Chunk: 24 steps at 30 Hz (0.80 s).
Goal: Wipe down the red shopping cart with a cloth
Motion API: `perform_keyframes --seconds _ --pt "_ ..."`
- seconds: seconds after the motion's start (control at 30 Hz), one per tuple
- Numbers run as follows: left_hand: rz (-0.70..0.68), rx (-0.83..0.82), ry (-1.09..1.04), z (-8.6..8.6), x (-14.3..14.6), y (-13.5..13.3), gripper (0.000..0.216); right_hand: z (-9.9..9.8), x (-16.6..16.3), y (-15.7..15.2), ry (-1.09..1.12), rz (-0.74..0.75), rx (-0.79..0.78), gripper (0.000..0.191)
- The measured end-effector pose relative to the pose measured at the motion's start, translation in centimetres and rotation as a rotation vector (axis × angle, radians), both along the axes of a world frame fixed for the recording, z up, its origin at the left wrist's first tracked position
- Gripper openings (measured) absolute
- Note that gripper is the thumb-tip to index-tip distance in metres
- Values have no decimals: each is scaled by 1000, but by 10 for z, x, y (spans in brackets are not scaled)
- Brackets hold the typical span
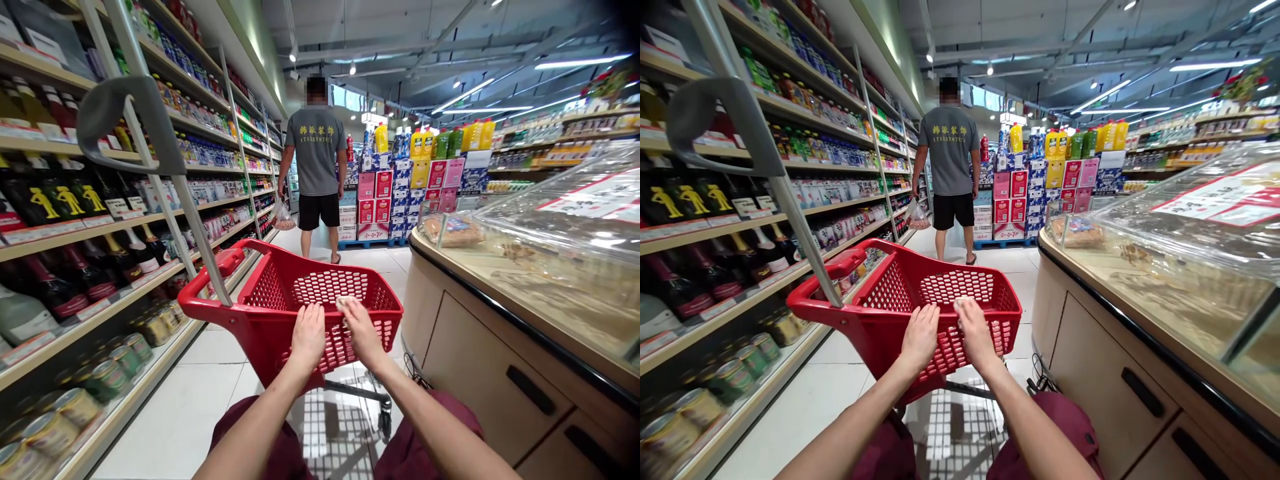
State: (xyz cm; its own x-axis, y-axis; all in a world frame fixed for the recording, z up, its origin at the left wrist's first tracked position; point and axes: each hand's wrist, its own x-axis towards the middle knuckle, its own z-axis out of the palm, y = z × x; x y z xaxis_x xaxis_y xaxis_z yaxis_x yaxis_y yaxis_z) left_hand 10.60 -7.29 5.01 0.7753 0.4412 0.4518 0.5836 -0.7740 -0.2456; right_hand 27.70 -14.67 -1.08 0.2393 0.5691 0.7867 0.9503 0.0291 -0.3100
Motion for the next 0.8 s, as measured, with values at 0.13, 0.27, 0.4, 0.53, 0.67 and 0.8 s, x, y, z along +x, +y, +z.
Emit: perform_keyframes --seconds 0.13,0.27,0.4,0.53,0.67,0.8 --pt "-9 44 -1 -3 -6 -1 49 1 18 -13 49 -120 -29 48" --pt "33 33 -16 -3 -7 -5 48 -3 28 -23 112 -227 -22 47" --pt "-10 18 -16 -1 -7 -8 46 -6 5 -10 -17 -49 -93 55" --pt "-28 1 -10 -3 -9 -9 45 -9 24 -17 60 -270 -124 52" --pt "-16 0 -42 -6 -7 -14 47 -10 27 -25 68 -320 -84 48" --pt "-65 -18 -53 2 -16 -14 46 -8 9 -23 -21 -101 -80 55"
